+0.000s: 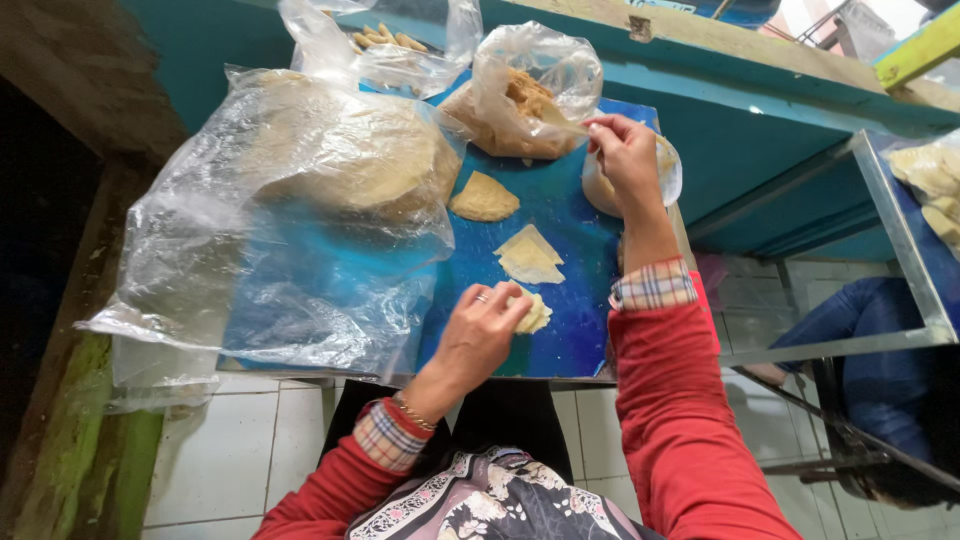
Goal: The person folds triangular dough wrappers into filled pastries at a small table. They place filling from a plastic bag onto a wrapper, fold the dough over by hand, press the edges to seal, and set the finished pastry aside, repeating the process for successive wrappers.
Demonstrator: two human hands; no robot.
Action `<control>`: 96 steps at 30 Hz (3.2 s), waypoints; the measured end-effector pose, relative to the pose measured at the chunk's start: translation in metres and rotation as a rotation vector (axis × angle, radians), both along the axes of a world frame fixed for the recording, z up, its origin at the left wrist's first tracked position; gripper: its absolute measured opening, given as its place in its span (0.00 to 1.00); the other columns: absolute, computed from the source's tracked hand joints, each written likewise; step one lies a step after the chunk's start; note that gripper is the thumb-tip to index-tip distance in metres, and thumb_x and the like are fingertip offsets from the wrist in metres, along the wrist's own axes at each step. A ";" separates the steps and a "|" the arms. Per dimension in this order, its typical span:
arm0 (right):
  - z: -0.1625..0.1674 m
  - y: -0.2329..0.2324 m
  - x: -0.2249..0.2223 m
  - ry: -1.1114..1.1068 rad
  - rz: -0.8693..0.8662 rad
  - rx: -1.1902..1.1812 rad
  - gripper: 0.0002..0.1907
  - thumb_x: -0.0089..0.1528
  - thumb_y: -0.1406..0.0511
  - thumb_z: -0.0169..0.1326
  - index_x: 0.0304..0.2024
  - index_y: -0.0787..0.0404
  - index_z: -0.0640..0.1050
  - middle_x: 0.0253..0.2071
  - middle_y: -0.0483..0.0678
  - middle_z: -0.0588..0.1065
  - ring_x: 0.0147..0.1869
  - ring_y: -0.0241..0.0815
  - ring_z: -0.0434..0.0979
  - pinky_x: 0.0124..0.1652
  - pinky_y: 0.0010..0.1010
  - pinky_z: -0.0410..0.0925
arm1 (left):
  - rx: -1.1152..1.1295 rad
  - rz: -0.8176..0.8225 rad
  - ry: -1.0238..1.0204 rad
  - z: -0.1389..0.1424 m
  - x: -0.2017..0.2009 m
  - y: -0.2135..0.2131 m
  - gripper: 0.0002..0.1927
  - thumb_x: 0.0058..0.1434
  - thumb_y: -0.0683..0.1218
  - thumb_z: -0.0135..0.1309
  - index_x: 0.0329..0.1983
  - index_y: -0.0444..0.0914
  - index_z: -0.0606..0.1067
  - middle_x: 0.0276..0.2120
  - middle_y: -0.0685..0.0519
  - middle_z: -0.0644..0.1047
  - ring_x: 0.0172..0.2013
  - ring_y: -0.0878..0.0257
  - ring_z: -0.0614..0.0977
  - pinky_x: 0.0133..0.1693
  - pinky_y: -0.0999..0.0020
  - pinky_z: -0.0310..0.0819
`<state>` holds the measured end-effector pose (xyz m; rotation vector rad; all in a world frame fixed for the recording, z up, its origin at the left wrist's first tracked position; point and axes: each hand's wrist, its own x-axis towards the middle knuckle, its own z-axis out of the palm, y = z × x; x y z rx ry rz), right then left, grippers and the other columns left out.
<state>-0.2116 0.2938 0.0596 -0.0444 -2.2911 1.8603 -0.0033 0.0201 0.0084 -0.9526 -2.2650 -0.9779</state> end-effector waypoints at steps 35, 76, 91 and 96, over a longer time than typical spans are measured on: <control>0.013 -0.055 0.246 0.826 0.085 1.211 0.17 0.56 0.74 0.59 0.47 0.57 0.83 0.39 0.44 0.76 0.35 0.43 0.74 0.35 0.34 0.70 | -0.021 0.084 -0.015 -0.004 0.008 -0.013 0.12 0.55 0.38 0.60 0.42 0.42 0.78 0.40 0.53 0.74 0.41 0.55 0.77 0.40 0.60 0.69; 0.023 -0.055 0.046 0.495 -0.092 0.956 0.10 0.66 0.66 0.61 0.50 0.60 0.82 0.43 0.50 0.77 0.37 0.47 0.78 0.41 0.39 0.71 | 0.047 0.216 -0.247 0.001 0.011 -0.014 0.06 0.57 0.43 0.61 0.33 0.40 0.74 0.34 0.51 0.73 0.39 0.52 0.77 0.41 0.54 0.68; -0.033 -0.080 0.242 -0.049 -0.109 0.680 0.07 0.58 0.62 0.64 0.39 0.55 0.85 0.37 0.43 0.77 0.27 0.39 0.75 0.31 0.29 0.69 | 0.064 0.240 -0.317 -0.003 0.002 -0.008 0.05 0.56 0.44 0.61 0.29 0.41 0.76 0.29 0.53 0.77 0.35 0.54 0.80 0.38 0.54 0.68; -0.033 -0.069 0.235 -0.015 -0.014 0.656 0.07 0.59 0.64 0.63 0.38 0.58 0.82 0.36 0.44 0.79 0.31 0.36 0.77 0.32 0.26 0.69 | 0.064 0.220 -0.475 0.000 0.000 -0.008 0.05 0.60 0.46 0.59 0.31 0.41 0.76 0.25 0.54 0.80 0.31 0.55 0.81 0.37 0.55 0.67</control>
